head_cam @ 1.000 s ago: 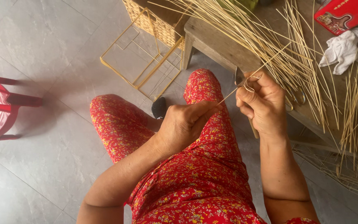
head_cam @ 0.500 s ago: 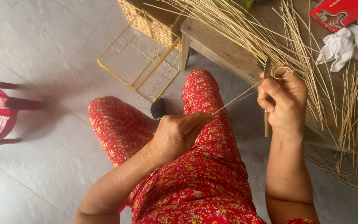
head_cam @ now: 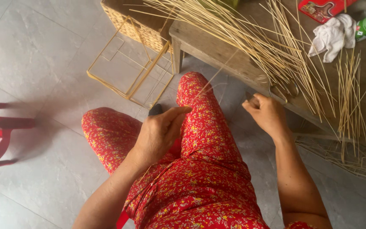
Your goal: The person sits on a low stool and repeatedly picks up thin bamboo sticks, sharpens one end with a small knife, and places the sticks into a metal frame. The person also gathers and aligns bundles of sticks and uses scissors to trim them.
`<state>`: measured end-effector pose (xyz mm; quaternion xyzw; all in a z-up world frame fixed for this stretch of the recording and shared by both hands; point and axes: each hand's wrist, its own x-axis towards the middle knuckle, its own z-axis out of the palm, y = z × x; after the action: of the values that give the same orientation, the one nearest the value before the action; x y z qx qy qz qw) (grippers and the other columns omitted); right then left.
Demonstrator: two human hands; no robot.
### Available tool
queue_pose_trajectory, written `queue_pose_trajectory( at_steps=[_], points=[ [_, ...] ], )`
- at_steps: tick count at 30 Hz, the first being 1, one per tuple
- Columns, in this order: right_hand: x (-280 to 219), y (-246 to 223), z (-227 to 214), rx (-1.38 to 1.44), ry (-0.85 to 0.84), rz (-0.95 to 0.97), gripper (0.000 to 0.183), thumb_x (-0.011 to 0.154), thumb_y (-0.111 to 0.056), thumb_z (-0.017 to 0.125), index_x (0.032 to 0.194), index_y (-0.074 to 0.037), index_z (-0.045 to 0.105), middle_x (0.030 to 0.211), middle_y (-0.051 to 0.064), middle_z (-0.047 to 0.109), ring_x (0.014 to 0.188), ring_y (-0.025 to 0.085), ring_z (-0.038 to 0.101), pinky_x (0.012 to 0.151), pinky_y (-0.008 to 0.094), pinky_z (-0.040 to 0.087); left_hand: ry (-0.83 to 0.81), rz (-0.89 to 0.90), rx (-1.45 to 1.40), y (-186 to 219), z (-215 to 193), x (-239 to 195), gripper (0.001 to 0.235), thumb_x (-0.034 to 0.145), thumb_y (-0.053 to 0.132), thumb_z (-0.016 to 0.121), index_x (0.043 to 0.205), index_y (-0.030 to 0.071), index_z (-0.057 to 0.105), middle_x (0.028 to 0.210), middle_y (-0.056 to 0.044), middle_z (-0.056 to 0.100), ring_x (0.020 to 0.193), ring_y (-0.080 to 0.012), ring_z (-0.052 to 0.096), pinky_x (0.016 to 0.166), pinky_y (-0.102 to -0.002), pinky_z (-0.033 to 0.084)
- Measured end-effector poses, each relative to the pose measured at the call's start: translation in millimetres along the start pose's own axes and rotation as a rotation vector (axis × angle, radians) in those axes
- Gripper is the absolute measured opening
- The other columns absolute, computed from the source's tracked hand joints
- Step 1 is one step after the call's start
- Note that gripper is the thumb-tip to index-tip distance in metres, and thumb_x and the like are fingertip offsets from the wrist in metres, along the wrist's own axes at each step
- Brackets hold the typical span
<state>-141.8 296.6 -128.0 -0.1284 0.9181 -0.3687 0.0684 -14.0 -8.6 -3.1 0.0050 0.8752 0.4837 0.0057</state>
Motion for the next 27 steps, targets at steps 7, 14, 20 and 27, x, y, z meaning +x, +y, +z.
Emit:
queue_pose_trajectory(
  at_steps=[7, 14, 20, 27],
  points=[
    [-19.8, -30.3, -15.0, 0.686, 0.227, -0.047, 0.024, 0.108, -0.02, 0.059, 0.12, -0.003, 0.071, 0.072, 0.002, 0.06, 0.051, 0.003, 0.044, 0.042, 0.02, 0.033, -0.077, -0.091, -0.253, 7.5, 7.5, 6.5, 0.027, 0.105, 0.015, 0.056, 0.128, 0.006, 0.069, 0.064, -0.006, 0.054, 0.059, -0.008, 0.058, 0.055, -0.028, 0.052],
    [13.4, -82.3, -11.5, 0.765, 0.206, -0.383, 0.013, 0.104, -0.015, 0.067, 0.097, -0.004, 0.066, 0.096, 0.006, 0.07, 0.056, 0.001, 0.044, 0.045, 0.018, 0.034, -0.109, -0.039, -0.194, 15.3, 22.7, 7.9, 0.027, 0.105, 0.016, 0.055, 0.126, 0.006, 0.069, 0.062, -0.002, 0.061, 0.058, -0.0074, 0.062, 0.055, -0.027, 0.053],
    [-3.3, -101.2, 8.9, 0.584, -0.021, -0.454, 0.012, 0.107, -0.014, 0.067, 0.099, -0.004, 0.068, 0.081, 0.001, 0.067, 0.07, 0.002, 0.058, 0.058, 0.019, 0.046, -0.041, -0.059, -0.243, 5.6, 25.8, 13.0, 0.028, 0.105, 0.016, 0.057, 0.128, 0.005, 0.069, 0.062, -0.002, 0.059, 0.058, -0.007, 0.06, 0.052, -0.026, 0.051],
    [-6.7, -98.7, 15.8, 0.653, 0.105, -0.262, 0.018, 0.102, -0.019, 0.061, 0.107, -0.005, 0.07, 0.072, -0.002, 0.06, 0.058, 0.0, 0.047, 0.049, 0.018, 0.038, -0.01, -0.043, -0.209, -3.2, 33.6, 16.1, 0.026, 0.104, 0.014, 0.058, 0.125, 0.004, 0.071, 0.062, -0.001, 0.062, 0.057, -0.0058, 0.062, 0.051, -0.025, 0.051]
  ],
)
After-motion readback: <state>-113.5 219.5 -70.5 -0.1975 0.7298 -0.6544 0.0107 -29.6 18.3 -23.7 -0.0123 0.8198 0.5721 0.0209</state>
